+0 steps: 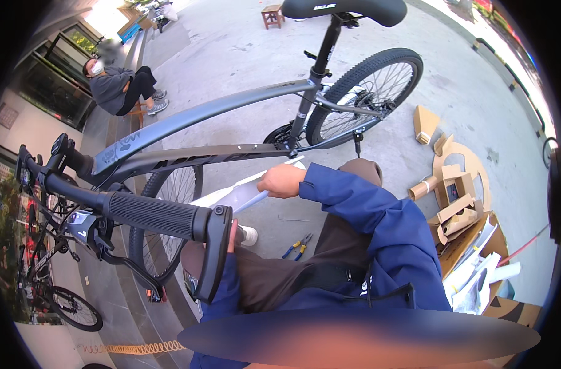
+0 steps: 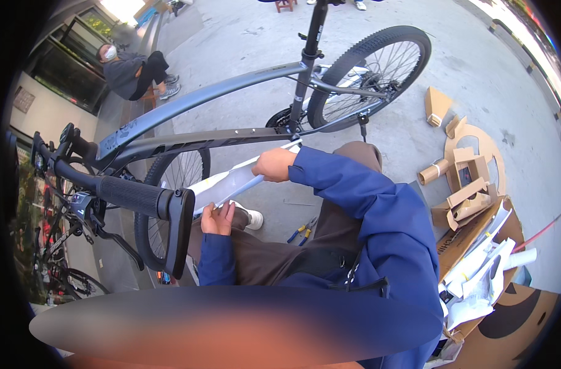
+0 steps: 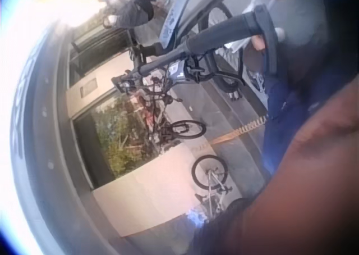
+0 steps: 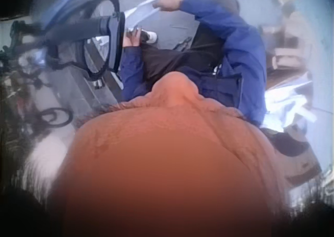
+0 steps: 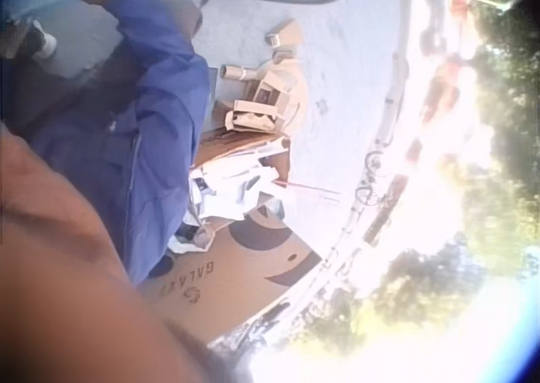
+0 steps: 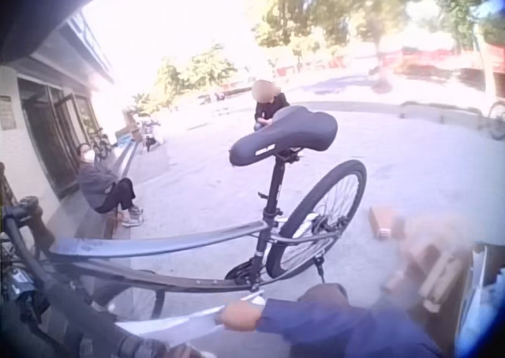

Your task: The person unpacks a box of bicycle parts and tools, then installs a quick-release skewer into the front wheel axle. They tighten the skewer by hand and test the wheel's movement.

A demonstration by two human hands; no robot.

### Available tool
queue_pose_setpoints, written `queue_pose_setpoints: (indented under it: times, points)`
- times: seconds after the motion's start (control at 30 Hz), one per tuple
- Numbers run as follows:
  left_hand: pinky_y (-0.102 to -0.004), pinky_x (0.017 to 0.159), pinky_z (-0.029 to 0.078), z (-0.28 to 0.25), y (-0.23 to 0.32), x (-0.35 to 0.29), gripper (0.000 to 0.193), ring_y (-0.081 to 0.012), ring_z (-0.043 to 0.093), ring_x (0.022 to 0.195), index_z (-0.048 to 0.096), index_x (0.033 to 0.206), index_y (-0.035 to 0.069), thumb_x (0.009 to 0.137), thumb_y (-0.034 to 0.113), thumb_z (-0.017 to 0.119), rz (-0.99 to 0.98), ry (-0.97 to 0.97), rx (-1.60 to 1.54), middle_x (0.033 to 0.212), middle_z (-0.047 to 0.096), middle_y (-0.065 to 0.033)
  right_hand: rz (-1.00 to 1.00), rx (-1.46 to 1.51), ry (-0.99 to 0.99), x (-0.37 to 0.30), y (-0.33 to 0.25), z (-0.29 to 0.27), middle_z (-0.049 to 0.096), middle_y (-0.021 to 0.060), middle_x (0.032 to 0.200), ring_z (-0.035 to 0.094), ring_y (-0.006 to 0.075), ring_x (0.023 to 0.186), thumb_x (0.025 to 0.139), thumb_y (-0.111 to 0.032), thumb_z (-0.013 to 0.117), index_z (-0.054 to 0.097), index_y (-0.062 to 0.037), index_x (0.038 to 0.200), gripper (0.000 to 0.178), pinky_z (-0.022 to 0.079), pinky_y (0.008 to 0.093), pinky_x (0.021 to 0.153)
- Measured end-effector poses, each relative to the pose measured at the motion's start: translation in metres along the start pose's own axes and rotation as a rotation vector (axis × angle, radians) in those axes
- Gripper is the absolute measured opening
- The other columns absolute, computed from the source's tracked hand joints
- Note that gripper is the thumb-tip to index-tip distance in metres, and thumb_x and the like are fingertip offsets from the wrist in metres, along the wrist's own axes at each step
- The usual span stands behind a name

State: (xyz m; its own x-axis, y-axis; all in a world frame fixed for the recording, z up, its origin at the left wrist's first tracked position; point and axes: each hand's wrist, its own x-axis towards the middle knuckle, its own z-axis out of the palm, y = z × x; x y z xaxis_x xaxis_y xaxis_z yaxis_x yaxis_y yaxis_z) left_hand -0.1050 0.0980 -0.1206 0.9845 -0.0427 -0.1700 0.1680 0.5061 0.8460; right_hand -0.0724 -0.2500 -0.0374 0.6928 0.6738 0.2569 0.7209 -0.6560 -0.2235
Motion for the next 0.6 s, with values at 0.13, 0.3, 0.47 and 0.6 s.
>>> queue_pose_setpoints:
  times: [0.13, 0.3, 0.47, 0.6]
  points:
    - [-0.0484, 0.109, 0.054, 0.034, 0.000, -0.047, 0.052, -0.0353, 0.061, 0.130, 0.047, 0.152, 0.007, 0.109, 0.034, 0.058, -0.135, -0.075, -0.009, 0.148, 0.057, -0.0153, 0.104, -0.246, 0.358, -0.067, -0.005, -0.057, 0.070, 0.0090, 0.099, 0.069, 0.0327, 0.100, 0.087, -0.012, 0.071, 0.071, -0.0108, 0.102, 0.015, 0.057, 0.0446, 0.086]
    - [-0.0368, 0.092, 0.059, 0.069, 0.008, -0.060, 0.043, -0.0230, 0.068, 0.108, 0.050, 0.149, 0.011, 0.110, 0.029, 0.057, -0.141, -0.203, 0.132, 0.138, 0.063, -0.0110, 0.450, -0.351, 0.657, -0.223, -0.028, -0.116, 0.069, 0.0087, 0.101, 0.066, 0.0317, 0.099, 0.085, -0.007, 0.077, 0.072, -0.0111, 0.112, 0.028, 0.054, 0.0433, 0.088]
    - [-0.0336, 0.087, 0.060, 0.083, 0.004, -0.063, 0.043, -0.0209, 0.068, 0.104, 0.049, 0.148, 0.009, 0.109, 0.024, 0.058, -0.159, -0.342, 0.177, 0.134, 0.064, -0.0116, 1.034, -0.258, 0.953, -0.383, -0.078, -0.079, 0.074, 0.0126, 0.107, 0.073, 0.0309, 0.100, 0.089, -0.009, 0.081, 0.072, -0.0081, 0.116, 0.029, 0.058, 0.0376, 0.087]
    - [-0.0328, 0.087, 0.060, 0.092, 0.000, -0.065, 0.042, -0.0192, 0.069, 0.101, 0.049, 0.148, 0.007, 0.109, 0.021, 0.058, -0.204, -0.406, 0.238, 0.132, 0.064, -0.0107, 1.453, -0.117, 1.346, -0.467, -0.093, -0.011, 0.076, 0.0110, 0.110, 0.074, 0.0187, 0.100, 0.093, -0.010, 0.080, 0.069, -0.0042, 0.126, 0.035, 0.057, 0.0327, 0.092]
